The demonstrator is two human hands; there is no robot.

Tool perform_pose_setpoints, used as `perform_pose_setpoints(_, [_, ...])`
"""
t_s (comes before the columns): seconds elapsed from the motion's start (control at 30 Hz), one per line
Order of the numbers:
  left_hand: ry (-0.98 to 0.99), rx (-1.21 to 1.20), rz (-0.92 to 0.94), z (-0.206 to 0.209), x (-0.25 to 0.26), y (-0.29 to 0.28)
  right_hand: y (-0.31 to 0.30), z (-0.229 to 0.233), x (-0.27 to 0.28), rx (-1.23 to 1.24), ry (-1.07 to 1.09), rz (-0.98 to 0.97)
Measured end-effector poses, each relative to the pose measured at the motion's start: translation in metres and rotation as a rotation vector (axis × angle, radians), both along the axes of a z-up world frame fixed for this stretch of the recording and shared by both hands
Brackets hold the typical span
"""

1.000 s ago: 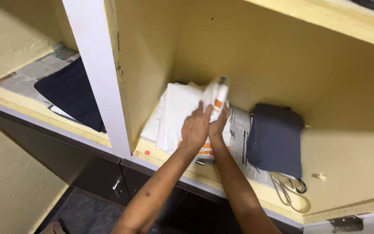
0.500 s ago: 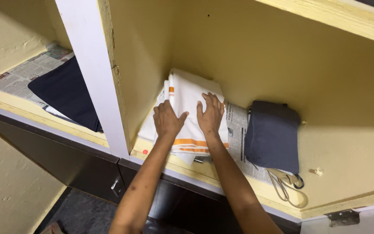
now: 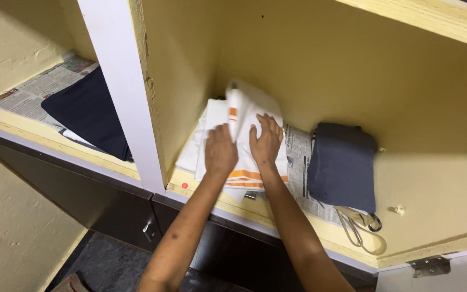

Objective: The person takes folded clothes and textiles from closet shelves, places them on a table, and then wipes the empty shelf surface with a cloth.

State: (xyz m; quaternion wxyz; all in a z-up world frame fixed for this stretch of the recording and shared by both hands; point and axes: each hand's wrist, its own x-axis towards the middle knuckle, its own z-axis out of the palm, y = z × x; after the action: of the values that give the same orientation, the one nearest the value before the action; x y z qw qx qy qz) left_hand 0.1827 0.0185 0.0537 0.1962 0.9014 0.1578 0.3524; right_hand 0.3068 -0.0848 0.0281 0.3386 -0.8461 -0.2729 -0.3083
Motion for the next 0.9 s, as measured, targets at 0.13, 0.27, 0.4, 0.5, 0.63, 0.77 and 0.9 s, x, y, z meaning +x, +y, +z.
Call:
perform_pose_setpoints(0.13, [0.134,-0.482,0.122,-0.007,-0.006,0.027,0.009,0.018,-0.010,-0.175,0.069,-0.036])
perform_pose_setpoints(0.27, [0.198,-0.611,0.149,-0.011,-0.008,0.033,0.016,0.058,-0.027,-0.463,0.320,-0.040])
perform_pose_setpoints(0.4, [0.216,-0.618,0.262,-0.015,-0.008,0.037,0.002,0.117,-0.016,-0.594,0.525,0.252])
perform_pose_setpoints(0.5, [0.268,-0.587,0.283,-0.017,-0.007,0.040,-0.006,0.117,-0.017,-0.035,0.028,0.213])
perform_pose_setpoints(0.63, [0.270,-0.617,0.217,-0.013,-0.007,0.052,0.006,0.054,-0.020,-0.249,-0.159,-0.064])
perform_pose_setpoints(0.77, [0.208,-0.654,0.107,-0.003,-0.009,0.036,0.004,0.015,-0.013,-0.272,0.171,0.004])
perform_pose_setpoints(0.9, [0.228,-0.468,0.029,0.002,-0.025,-0.003,0.000,0.009,-0.011,-0.189,0.217,-0.002])
